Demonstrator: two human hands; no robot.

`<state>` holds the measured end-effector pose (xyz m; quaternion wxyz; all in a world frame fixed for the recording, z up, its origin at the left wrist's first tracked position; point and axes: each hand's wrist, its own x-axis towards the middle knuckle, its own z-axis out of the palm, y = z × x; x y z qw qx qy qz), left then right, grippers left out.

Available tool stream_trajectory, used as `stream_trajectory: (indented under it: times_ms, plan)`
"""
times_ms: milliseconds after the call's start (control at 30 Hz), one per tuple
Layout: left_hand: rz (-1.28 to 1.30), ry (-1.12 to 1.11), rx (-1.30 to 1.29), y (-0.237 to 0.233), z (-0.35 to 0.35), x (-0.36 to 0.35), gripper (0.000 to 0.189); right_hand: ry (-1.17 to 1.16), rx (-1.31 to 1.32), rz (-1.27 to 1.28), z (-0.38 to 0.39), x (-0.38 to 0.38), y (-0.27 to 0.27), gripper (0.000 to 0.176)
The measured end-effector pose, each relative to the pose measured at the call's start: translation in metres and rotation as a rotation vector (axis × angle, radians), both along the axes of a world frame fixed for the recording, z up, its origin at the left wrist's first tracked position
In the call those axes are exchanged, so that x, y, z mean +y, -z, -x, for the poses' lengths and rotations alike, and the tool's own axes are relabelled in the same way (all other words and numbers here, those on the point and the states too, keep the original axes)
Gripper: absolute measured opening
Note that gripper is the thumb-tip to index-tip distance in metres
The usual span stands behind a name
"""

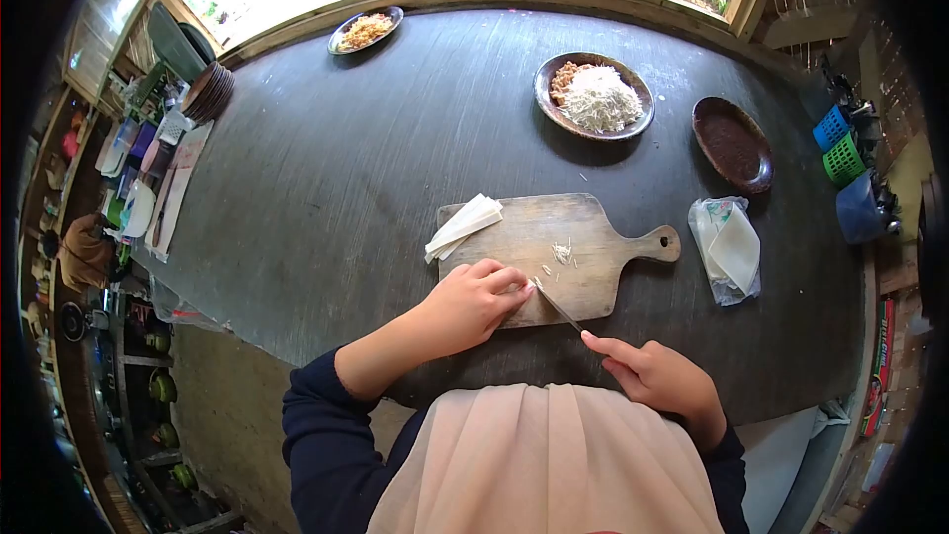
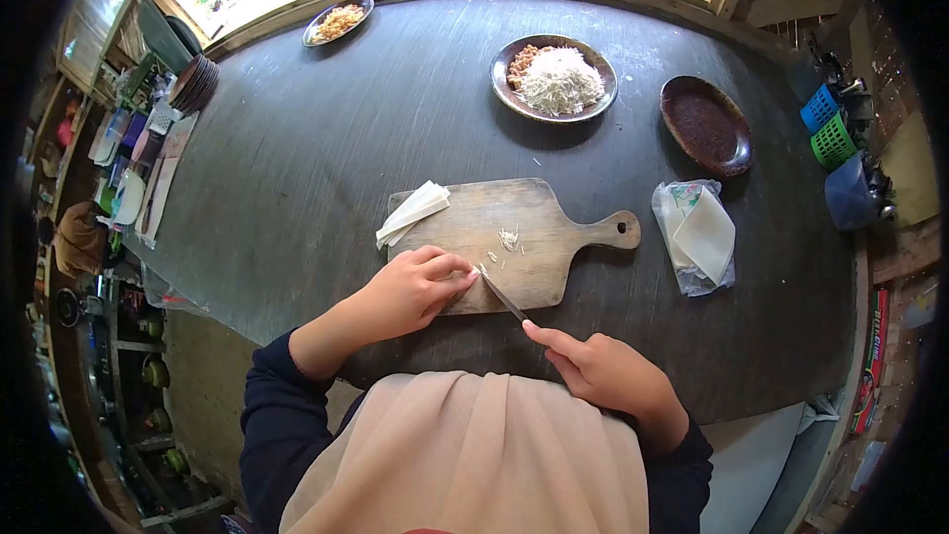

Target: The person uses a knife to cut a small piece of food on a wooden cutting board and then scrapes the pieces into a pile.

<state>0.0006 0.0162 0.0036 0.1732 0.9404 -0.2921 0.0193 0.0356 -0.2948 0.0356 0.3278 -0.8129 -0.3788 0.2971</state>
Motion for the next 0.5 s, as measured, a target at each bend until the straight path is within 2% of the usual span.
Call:
stream_trajectory:
  times_ms: [500]
  plan:
    - [0.032, 0.006, 0.011, -0.001, -0.001, 0.001, 0.039, 0.004, -0.086, -0.033, 0.001, 0.01, 0.006, 0.05]
